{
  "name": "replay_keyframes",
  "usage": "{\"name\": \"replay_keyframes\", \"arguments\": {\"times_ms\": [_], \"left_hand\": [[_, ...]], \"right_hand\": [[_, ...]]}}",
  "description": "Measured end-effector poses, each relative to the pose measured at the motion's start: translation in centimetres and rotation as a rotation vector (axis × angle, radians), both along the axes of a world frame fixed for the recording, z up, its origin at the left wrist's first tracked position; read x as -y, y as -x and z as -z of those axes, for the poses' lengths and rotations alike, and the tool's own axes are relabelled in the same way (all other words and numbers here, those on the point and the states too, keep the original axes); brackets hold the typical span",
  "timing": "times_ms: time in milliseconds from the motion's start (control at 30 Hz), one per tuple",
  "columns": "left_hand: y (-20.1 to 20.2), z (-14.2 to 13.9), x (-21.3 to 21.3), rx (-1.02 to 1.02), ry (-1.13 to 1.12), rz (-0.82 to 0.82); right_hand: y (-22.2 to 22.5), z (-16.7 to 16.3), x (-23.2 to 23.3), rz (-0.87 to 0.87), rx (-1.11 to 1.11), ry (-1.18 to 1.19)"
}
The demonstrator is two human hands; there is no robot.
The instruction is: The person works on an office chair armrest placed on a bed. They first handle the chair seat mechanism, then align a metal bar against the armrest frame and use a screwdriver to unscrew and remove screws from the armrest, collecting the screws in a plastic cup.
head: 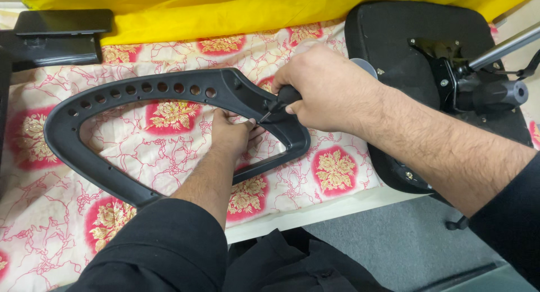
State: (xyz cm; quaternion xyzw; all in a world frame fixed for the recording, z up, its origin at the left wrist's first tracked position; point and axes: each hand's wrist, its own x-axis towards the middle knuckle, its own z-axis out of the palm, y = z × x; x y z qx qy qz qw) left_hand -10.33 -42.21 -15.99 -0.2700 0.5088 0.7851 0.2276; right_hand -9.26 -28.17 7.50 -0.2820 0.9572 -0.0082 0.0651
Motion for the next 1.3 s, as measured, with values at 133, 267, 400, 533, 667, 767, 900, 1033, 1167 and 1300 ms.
{"name": "replay_keyframes", "arguments": {"times_ms": [133, 267, 400, 533, 667, 767, 900, 1033, 1167, 1300], "left_hand": [[0.0, -0.3, 0.0, 0.009, 0.028, 0.020], [-0.1, -0.2, 0.1, 0.019, 0.048, -0.002], [0.0, 0.5, -0.1, 0.003, 0.020, -0.044], [0.2, 0.2, -0.6, -0.079, 0.000, -0.101], [0.3, -2.3, -1.2, 0.029, 0.203, -0.021], [-0.4, -4.2, -1.6, 0.079, 0.335, -0.117], [-1.6, -5.6, -2.2, -0.050, 0.624, 0.032], [-4.2, -6.8, -1.5, -0.188, 1.073, 0.324], [-5.9, -8.4, -2.5, -0.169, 1.246, 0.585], [-6.2, -10.2, -4.1, -0.103, 1.331, 0.680]], "right_hand": [[0.2, 1.7, -0.3, 0.037, -0.096, -0.027], [1.0, 2.5, -2.0, 0.099, -0.080, 0.134], [-0.1, 2.2, -5.7, 0.341, 0.045, 0.271], [-3.5, 1.8, -10.4, 0.712, 0.196, 0.573], [-6.9, 3.8, -13.8, 0.779, 0.135, 0.899], [-7.5, 6.1, -15.5, 0.798, 0.123, 0.934], [-7.8, 8.9, -16.9, 0.781, 0.080, 0.925], [-7.8, 10.7, -17.3, 0.731, 0.017, 1.003], [-8.6, 12.1, -17.7, 0.699, -0.058, 0.970], [-9.5, 13.0, -18.1, 0.678, -0.090, 0.946]]}}
